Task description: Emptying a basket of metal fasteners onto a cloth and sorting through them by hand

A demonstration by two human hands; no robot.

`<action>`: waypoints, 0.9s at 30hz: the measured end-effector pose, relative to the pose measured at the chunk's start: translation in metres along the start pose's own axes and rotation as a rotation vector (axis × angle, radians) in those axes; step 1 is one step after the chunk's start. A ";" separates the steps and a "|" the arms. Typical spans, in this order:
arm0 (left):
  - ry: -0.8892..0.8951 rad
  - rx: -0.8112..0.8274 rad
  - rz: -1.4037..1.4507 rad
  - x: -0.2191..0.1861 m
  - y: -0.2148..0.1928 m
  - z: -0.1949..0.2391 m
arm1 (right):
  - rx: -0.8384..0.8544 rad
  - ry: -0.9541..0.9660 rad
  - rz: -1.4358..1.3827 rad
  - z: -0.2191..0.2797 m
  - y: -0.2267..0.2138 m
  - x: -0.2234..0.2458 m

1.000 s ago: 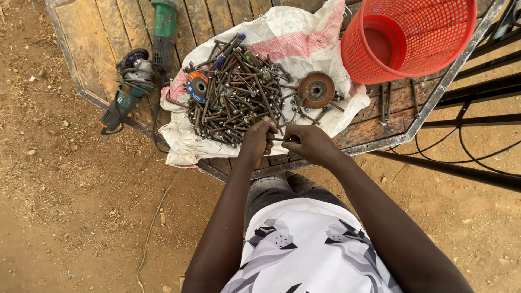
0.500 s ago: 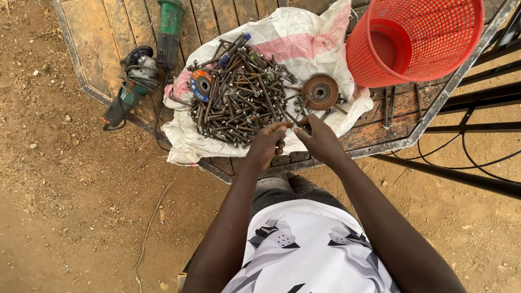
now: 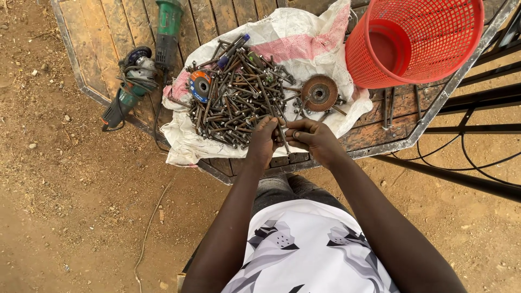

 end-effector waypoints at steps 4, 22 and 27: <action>0.035 0.050 0.066 -0.002 0.002 -0.002 | -0.083 -0.024 -0.136 0.002 -0.011 0.020; -0.027 0.213 -0.369 0.037 0.037 0.009 | -0.145 -0.335 0.076 0.015 -0.007 0.077; 0.145 0.229 -0.382 0.020 0.043 0.010 | -0.022 -0.218 -0.044 0.011 0.006 0.069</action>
Point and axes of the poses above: each hand's wrist, its own z-axis away from the middle knuckle, its own y-axis out of the palm, x = y × z, the point moved 10 cm from there along -z, towards the middle knuckle, and after that the axes turned 15 degrees about -x, right-handed, at the moved point
